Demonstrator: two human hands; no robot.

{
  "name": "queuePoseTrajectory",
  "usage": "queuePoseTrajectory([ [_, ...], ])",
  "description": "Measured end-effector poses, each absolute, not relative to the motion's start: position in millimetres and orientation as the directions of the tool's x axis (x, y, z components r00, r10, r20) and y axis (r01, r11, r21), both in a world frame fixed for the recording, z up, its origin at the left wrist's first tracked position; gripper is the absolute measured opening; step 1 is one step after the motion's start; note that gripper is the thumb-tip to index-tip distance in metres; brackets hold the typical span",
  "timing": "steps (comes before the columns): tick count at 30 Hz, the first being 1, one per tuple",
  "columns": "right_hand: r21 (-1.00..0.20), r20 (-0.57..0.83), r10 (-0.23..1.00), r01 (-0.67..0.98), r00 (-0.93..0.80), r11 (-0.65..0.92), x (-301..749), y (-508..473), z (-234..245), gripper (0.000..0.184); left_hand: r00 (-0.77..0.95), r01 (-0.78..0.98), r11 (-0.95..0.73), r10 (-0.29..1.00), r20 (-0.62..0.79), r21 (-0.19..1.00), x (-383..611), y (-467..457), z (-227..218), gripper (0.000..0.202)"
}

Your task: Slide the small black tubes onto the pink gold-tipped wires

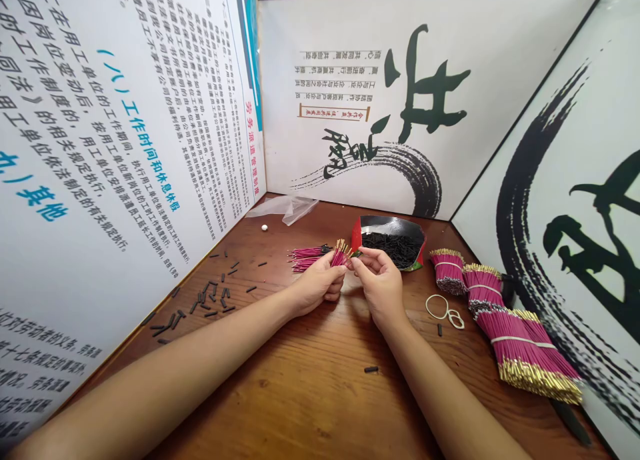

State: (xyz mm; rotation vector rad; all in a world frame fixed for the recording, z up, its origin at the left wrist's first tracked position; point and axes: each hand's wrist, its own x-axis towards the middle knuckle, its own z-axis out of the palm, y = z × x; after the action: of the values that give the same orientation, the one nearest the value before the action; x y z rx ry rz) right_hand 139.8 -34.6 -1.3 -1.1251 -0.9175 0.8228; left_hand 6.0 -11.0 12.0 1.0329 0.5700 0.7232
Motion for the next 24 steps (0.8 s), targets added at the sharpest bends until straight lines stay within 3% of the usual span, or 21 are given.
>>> queuePoseTrajectory([
  [9, -0.97, 0.178, 0.911, -0.092, 0.372, 0.226, 138.5, -36.0, -0.7, 0.041, 0.642, -0.27, 0.313, 0.763, -0.072, 0.911, 6.8, -11.0, 9.7, 0.014],
  [17, -0.978, 0.198, 0.908, 0.008, 0.369, 0.21, 142.7, -33.1, 0.3, 0.041, 0.632, -0.293, 0.333, 0.77, -0.08, 0.896, 6.6, -10.6, 10.7, 0.016],
  [19, -0.971, 0.237, 0.876, 0.12, 0.419, 0.206, 154.1, -30.6, 1.3, 0.037, 0.623, -0.304, 0.351, 0.776, -0.094, 0.886, 6.8, -9.9, 11.0, 0.016],
  [21, -0.922, 0.326, 0.822, 0.347, 0.466, 0.169, 168.8, -28.8, 1.4, 0.031, 0.617, -0.314, 0.365, 0.78, -0.104, 0.877, 6.9, -9.0, 10.8, 0.017],
  [24, -0.656, 0.464, 0.788, 0.755, 0.405, -0.001, 186.6, -28.3, -1.5, 0.03, 0.615, -0.335, 0.378, 0.782, -0.104, 0.863, 6.2, -7.7, 10.2, 0.017],
])
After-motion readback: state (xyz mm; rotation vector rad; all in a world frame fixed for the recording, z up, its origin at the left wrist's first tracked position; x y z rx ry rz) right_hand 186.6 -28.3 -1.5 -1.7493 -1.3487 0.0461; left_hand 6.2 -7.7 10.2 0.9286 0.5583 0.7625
